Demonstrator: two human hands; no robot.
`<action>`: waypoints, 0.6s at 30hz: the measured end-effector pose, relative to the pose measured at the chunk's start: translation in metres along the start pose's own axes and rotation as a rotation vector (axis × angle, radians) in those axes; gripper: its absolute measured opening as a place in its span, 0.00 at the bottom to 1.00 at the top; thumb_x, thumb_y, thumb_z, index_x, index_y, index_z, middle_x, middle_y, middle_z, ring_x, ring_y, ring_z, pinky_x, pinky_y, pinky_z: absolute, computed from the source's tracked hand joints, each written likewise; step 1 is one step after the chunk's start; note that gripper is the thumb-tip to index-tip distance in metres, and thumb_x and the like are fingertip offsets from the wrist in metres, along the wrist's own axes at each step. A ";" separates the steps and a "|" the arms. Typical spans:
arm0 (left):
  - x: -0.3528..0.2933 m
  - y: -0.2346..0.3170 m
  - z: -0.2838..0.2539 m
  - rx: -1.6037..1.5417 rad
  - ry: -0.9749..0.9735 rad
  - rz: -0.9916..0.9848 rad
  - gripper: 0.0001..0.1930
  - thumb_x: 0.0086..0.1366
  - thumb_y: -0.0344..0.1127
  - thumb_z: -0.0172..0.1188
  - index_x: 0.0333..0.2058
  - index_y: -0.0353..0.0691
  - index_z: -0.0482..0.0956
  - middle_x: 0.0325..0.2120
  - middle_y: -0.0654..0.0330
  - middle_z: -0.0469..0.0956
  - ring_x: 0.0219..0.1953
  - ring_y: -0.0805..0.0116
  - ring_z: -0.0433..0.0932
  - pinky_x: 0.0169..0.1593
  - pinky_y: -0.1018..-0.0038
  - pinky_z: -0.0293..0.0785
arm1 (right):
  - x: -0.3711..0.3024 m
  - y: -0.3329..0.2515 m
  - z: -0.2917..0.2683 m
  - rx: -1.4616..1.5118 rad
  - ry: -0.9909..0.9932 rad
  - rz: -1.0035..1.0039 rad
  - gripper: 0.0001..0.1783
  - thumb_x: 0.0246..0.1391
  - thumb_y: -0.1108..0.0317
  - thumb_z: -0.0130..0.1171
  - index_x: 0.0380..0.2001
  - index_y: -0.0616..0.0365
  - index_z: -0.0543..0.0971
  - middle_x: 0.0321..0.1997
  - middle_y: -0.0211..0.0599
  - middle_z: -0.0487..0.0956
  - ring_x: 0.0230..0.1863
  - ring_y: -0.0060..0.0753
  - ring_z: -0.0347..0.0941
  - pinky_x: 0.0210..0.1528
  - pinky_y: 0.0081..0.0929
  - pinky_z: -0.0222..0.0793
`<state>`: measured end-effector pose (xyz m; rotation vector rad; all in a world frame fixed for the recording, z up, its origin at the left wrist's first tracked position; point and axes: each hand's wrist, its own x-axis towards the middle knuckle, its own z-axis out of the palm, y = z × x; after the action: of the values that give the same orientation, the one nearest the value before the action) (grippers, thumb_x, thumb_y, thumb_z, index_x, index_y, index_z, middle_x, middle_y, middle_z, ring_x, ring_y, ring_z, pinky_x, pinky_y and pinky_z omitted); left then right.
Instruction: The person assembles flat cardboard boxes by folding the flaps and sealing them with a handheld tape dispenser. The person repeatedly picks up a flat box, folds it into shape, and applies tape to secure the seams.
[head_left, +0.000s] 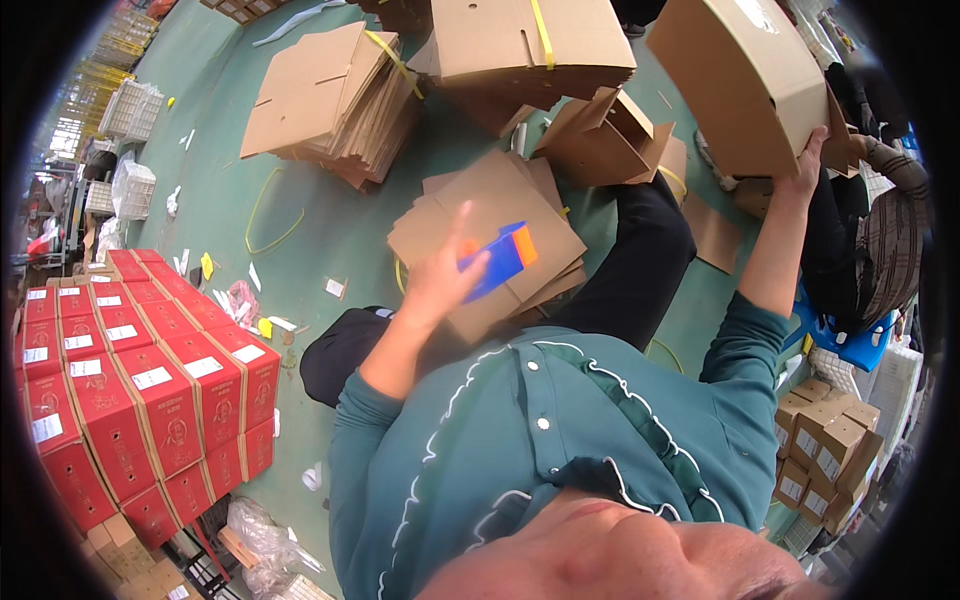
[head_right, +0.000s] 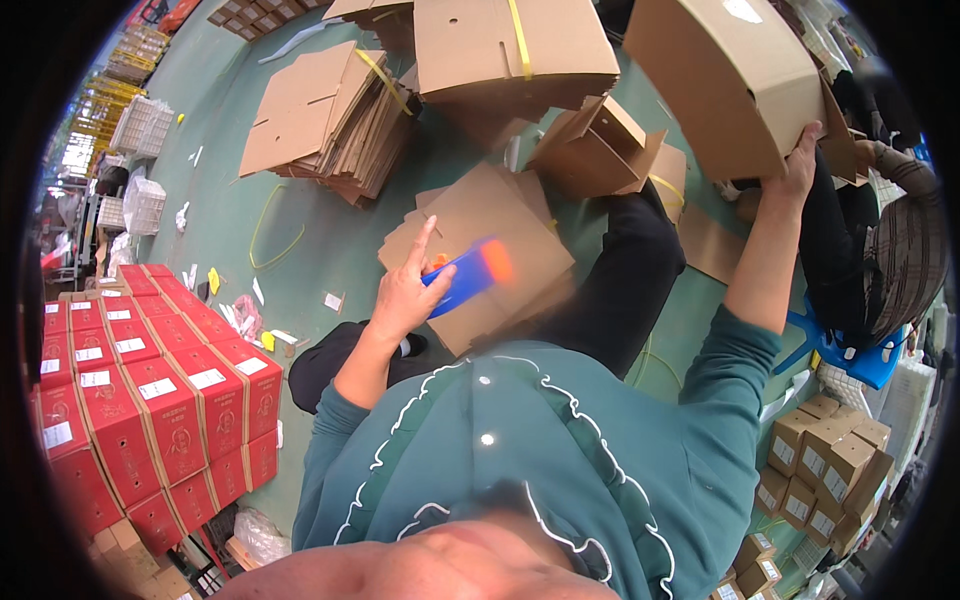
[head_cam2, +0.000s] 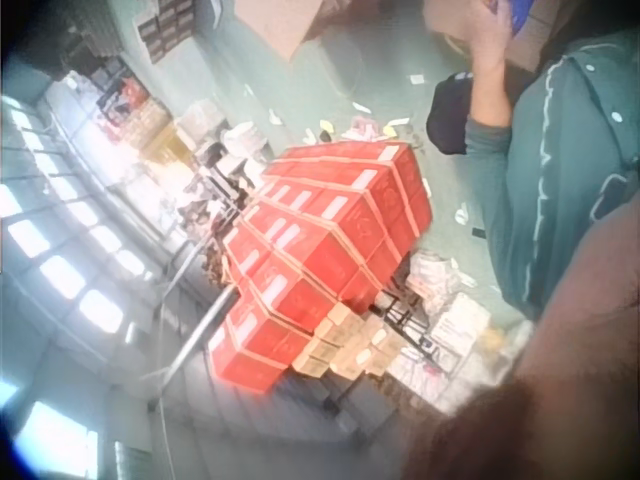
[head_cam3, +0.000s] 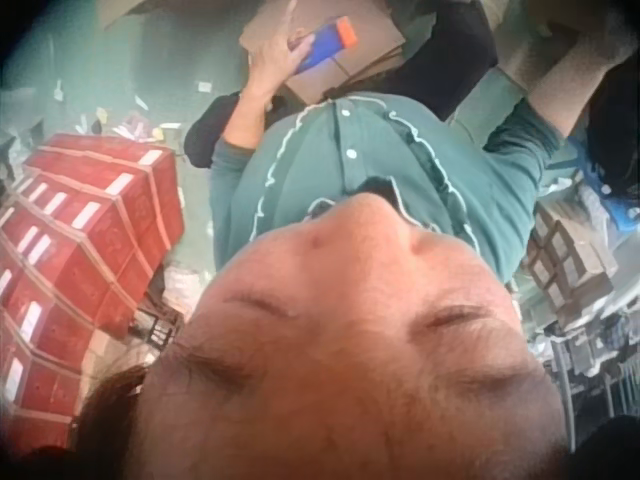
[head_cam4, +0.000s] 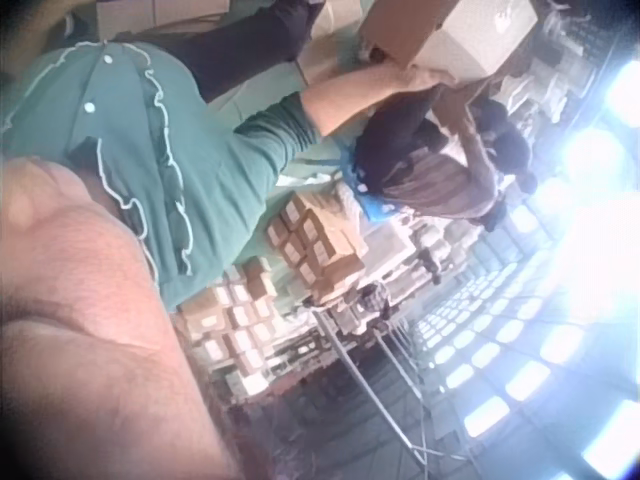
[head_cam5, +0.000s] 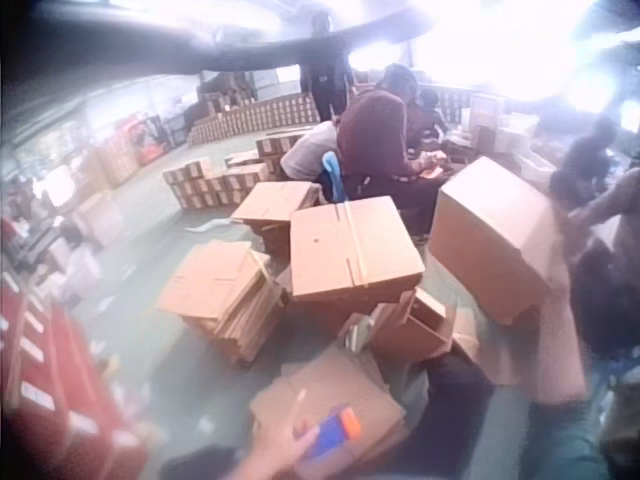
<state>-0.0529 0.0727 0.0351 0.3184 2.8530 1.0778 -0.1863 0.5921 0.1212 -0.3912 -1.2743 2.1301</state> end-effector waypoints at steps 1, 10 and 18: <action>-0.001 -0.009 -0.002 0.027 0.026 -0.036 0.40 0.63 0.49 0.60 0.70 0.52 0.53 0.21 0.59 0.75 0.26 0.58 0.79 0.36 0.65 0.75 | 0.034 0.010 -0.015 -0.096 -0.013 -0.131 0.34 0.68 0.41 0.43 0.62 0.60 0.66 0.57 0.40 0.74 0.56 0.41 0.73 0.58 0.38 0.68; -0.048 -0.133 0.024 0.044 0.136 -0.661 0.40 0.60 0.48 0.65 0.67 0.50 0.58 0.44 0.48 0.79 0.46 0.51 0.80 0.50 0.60 0.75 | -0.145 0.305 0.035 -0.840 -0.672 0.039 0.30 0.60 0.55 0.61 0.59 0.64 0.71 0.54 0.51 0.78 0.55 0.42 0.75 0.57 0.33 0.69; -0.080 -0.176 0.109 -0.048 -0.260 -0.374 0.40 0.60 0.31 0.62 0.69 0.48 0.54 0.58 0.37 0.66 0.62 0.43 0.65 0.63 0.58 0.63 | -0.214 0.374 -0.021 -1.660 -0.882 0.484 0.45 0.52 0.34 0.58 0.61 0.59 0.68 0.62 0.51 0.72 0.64 0.51 0.67 0.62 0.44 0.66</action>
<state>0.0119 -0.0030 -0.1631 -0.0748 2.5159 0.9484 -0.1451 0.3406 -0.2270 -0.3808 -3.5701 0.9030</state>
